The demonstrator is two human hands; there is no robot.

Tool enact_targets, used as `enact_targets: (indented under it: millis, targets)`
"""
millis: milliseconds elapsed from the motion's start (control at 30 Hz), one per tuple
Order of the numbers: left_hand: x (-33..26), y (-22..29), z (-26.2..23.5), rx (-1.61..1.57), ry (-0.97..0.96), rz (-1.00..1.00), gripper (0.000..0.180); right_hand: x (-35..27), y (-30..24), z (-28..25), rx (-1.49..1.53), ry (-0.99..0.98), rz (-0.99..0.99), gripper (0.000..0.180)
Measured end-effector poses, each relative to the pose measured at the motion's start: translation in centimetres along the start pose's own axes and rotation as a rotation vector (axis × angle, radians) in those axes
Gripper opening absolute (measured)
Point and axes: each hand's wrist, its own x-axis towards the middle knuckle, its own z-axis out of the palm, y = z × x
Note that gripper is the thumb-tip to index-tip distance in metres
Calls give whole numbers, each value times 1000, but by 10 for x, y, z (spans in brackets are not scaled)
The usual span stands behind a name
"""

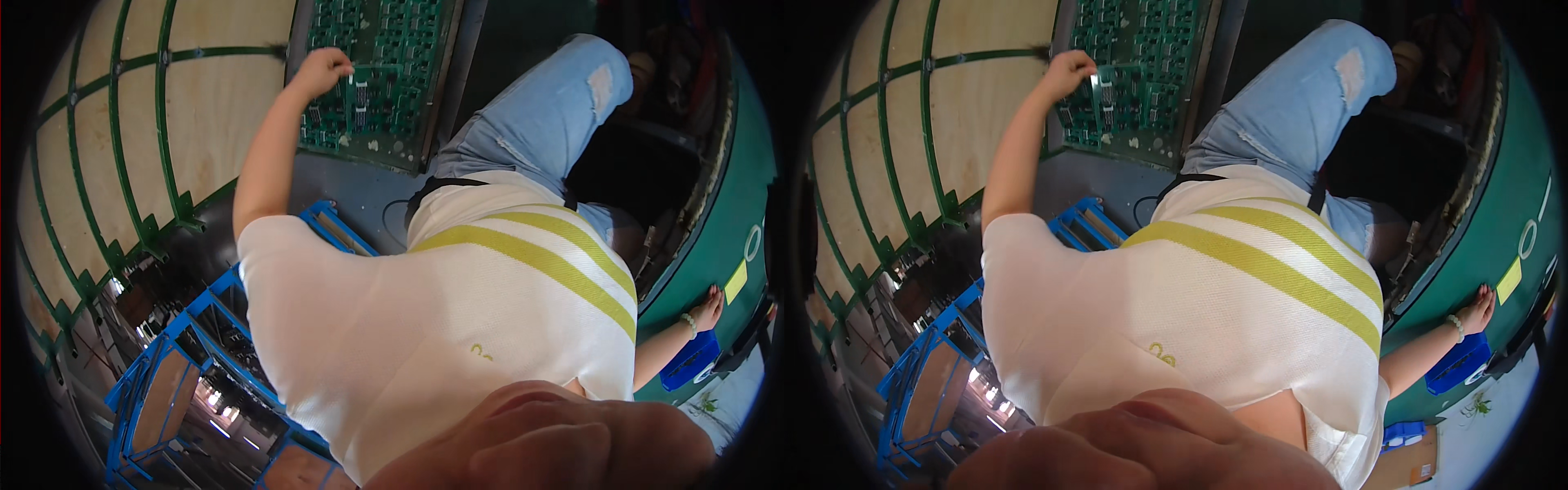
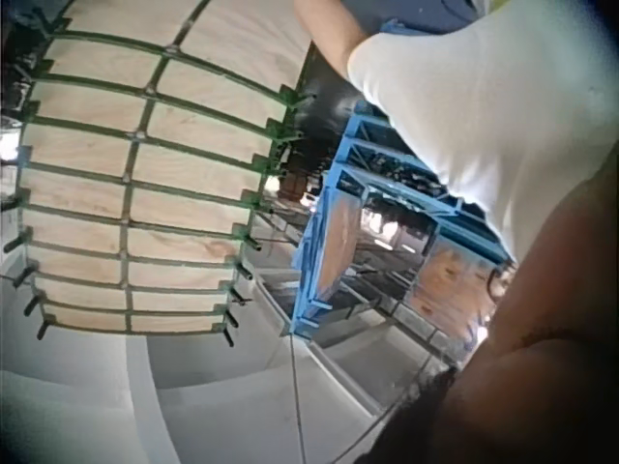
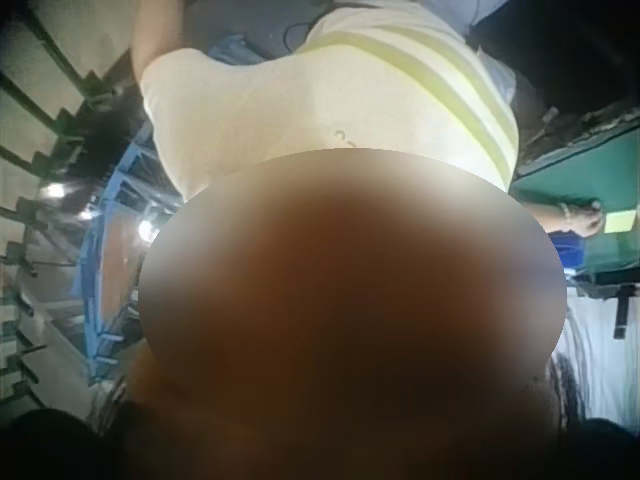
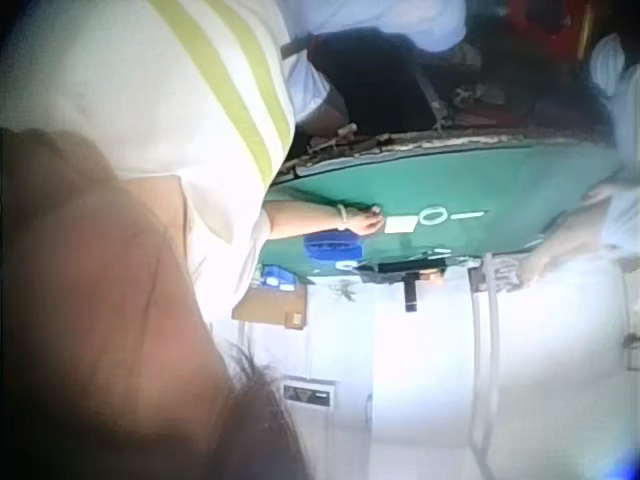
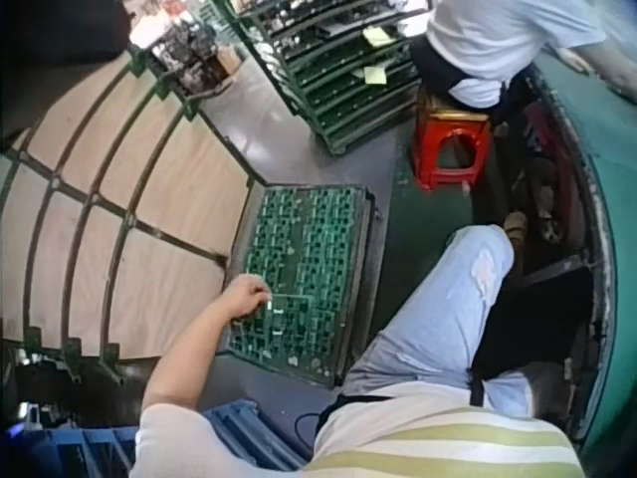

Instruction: The person assembles electronic circuit boards by hand, inserting small black components into the green PCBs. They pick components from a blue bin and place them into the board, occasionally adjusting the board's position on the green workbench.

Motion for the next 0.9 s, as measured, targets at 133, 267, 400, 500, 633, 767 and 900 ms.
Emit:
enact_targets:
  millis: [133,267,400,500,633,767,900]
  targets:
    - [-40,-80,91,7,-205,-74,16,26,3,-14,-50,-18,14,24]
    - [-55,-130,181,-9,-347,-78,13,26,-6,-24,-261,-9,30,29]
    - [-69,-150,244,15,-433,-87,12,14,-30,-6,-363,3,188,38]
    - [-73,-153,269,-41,-452,-209,11,-1,-44,6,-340,-43,256,40]
    - [-69,-161,294,-137,-453,-352,12,-21,-66,23,-412,-110,264,47]
    - [-54,-180,315,-148,-450,-370,12,-40,-84,38,-573,-214,250,51]
    - [-48,-190,325,-155,-427,-344,10,-55,-97,72,-668,-270,261,59]
